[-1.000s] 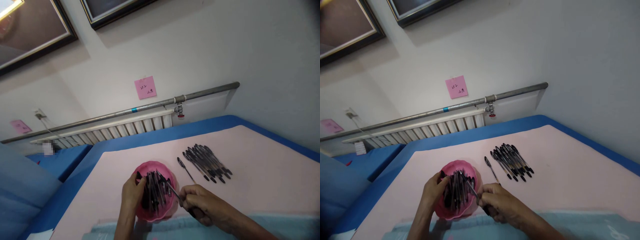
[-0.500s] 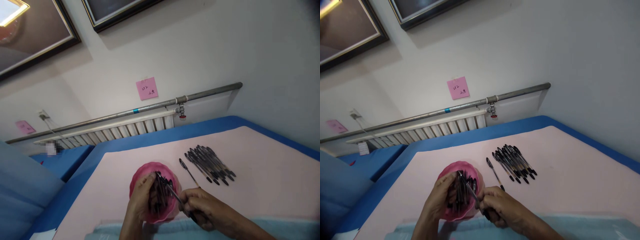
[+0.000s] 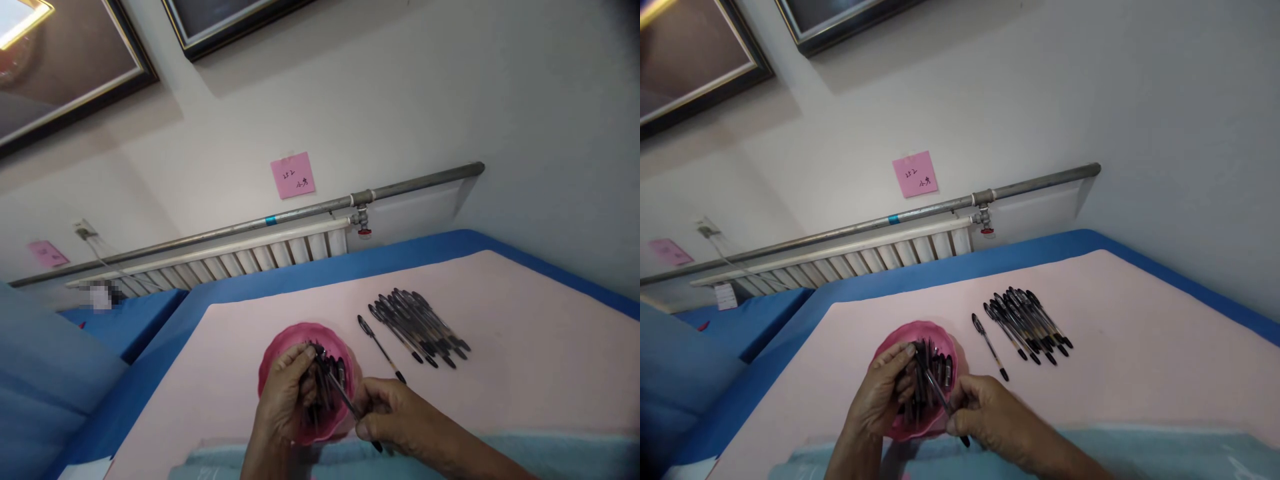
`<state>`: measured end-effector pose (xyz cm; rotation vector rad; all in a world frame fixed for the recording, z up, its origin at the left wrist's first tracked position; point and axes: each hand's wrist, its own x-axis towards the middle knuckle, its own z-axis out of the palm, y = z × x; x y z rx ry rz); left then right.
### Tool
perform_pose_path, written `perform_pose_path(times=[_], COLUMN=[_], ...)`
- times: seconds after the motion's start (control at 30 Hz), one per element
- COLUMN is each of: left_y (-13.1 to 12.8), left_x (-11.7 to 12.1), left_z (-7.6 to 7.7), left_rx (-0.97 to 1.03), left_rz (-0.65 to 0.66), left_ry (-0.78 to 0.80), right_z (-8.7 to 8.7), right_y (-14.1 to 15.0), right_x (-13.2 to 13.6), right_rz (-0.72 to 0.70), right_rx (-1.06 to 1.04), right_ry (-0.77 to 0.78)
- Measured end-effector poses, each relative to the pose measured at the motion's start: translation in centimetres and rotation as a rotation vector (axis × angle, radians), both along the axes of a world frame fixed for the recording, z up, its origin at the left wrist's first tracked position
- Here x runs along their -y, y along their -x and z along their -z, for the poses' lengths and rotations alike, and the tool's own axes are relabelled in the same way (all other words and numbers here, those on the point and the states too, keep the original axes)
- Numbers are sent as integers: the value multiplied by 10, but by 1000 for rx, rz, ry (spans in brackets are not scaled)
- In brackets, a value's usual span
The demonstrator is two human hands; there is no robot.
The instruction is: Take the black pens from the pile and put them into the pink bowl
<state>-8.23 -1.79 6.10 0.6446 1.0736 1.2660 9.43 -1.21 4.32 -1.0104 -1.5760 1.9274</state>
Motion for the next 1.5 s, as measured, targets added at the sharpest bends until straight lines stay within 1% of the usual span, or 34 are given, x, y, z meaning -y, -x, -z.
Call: perform_pose_path(times=[0.1,0.2,0.27,0.33,0.4,0.47,0.53,0.6,0.7,0.8,0.9,0.97,1.1,1.13,1.3,1.5], left_y=[-1,-1,-3,-4,-6,-6,-4,-3,-2,-2,-3,-4,-5,-5,-6,-2], left_x=[1,1,2,2,2,1,1,1,0,0,1,2,2,2,-3,-6], left_z=[-1,-1,-1,-2,-1,0,1,3,6,7,6,4,3,4,15,30], left_rx=[33,69,71,64,60,63,67,68,68,69,75,74,73,76,98,99], left_rz=[17,36,40,42,40,38,39,47,49,47,55,65,69,68,32,34], left_ry=[-19,-40,-40,-34,-25,-25,-28,-32,-34,-28,-23,-27,-36,-38,-57,-51], right_z=[-6,-11,-10,-6,-4,-4,-8,-11,-12,-11,-11,-10,-11,-12,-15,-7], right_y=[0,0,2,3,4,4,4,4,4,4,4,4,6,6,5,2], right_x=[2,5,6,6,5,4,4,4,6,8,7,6,5,6,9,5], right_rz=[-42,-117,-130,-86,-13,22,-17,-57,-26,21,-64,-103,3,6,-43,18], right_rx=[2,-113,-153,-124,-76,-39,-44,-95,-160,-164,-154,-151,-99,-88,-73,-3], right_ry=[26,84,115,116,78,86,180,257,281,307,353,337,263,260,219,130])
